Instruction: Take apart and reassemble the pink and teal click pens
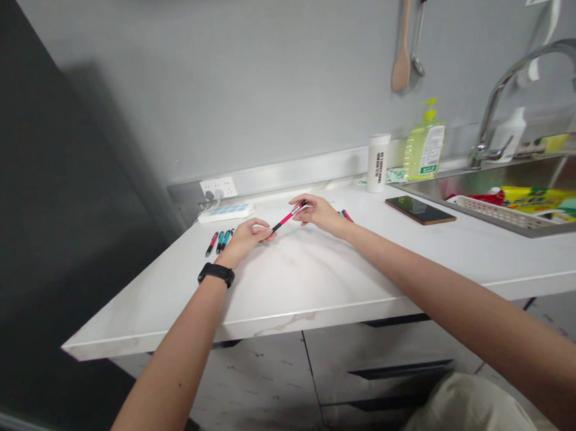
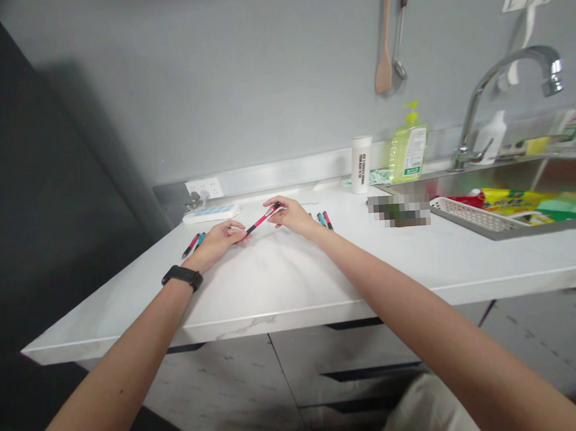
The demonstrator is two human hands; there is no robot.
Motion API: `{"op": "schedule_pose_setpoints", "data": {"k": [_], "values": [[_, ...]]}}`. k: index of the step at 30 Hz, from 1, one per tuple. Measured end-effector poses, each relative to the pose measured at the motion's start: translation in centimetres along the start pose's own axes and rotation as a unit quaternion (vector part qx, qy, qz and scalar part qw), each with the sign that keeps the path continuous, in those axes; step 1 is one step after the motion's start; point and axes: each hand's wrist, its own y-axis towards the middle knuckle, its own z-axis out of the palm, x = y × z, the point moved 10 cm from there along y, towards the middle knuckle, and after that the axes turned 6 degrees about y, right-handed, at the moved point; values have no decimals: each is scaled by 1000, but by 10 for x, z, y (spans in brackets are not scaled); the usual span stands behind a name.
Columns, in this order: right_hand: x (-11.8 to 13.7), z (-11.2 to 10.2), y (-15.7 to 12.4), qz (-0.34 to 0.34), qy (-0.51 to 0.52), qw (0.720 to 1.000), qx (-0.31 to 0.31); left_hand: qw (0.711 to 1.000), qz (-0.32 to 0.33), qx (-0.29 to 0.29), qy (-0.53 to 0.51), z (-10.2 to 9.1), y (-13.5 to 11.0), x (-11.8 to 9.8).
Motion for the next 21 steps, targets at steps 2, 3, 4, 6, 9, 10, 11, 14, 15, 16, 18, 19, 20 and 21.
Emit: {"op": "schedule_pose_setpoints", "data": {"k": [2,3,4,6,9,10,11,14,15,16,18,19,20,21], "values": [[1,0,0,-3,-2,1000,1,1000,2,-2,-8,-1,1,1],[1,0,-1,3,-9,1000,-1,1000,5,-7,-13,-3,1,1],[-1,-1,-1,12,-18,1000,-4,1000,8,-15,-17,-5,1,2],[-6,-1,-2,38,-35,999,-6,999,15,-34,-18,-10,2,2],[-14,-2,-4,76,-55,996,-9,999,12,-45,-12,-12,1,2],[-15,-3,-4,83,-64,994,-15,999,9,-42,-10,-11,1,1],[-15,-5,-4,83,-69,994,-24,999,6,-37,-9,-10,0,0],[-9,-8,-1,43,-49,997,-39,1000,-3,-19,-7,-4,-1,-1],[-7,-8,0,28,-35,998,-37,1000,-5,-17,-8,-3,-1,-2],[-5,-7,1,17,-25,999,-32,1000,-6,-17,-9,-3,-1,-2],[-5,-6,2,11,-24,999,-24,1000,1,-21,-12,-4,0,-2],[-6,-6,2,16,-29,999,-23,1000,6,-26,-13,-6,0,-3],[-8,-6,2,25,-34,999,-22,999,10,-33,-14,-8,0,-3],[-11,-6,2,38,-38,998,-23,999,13,-39,-15,-10,0,-3]]}}
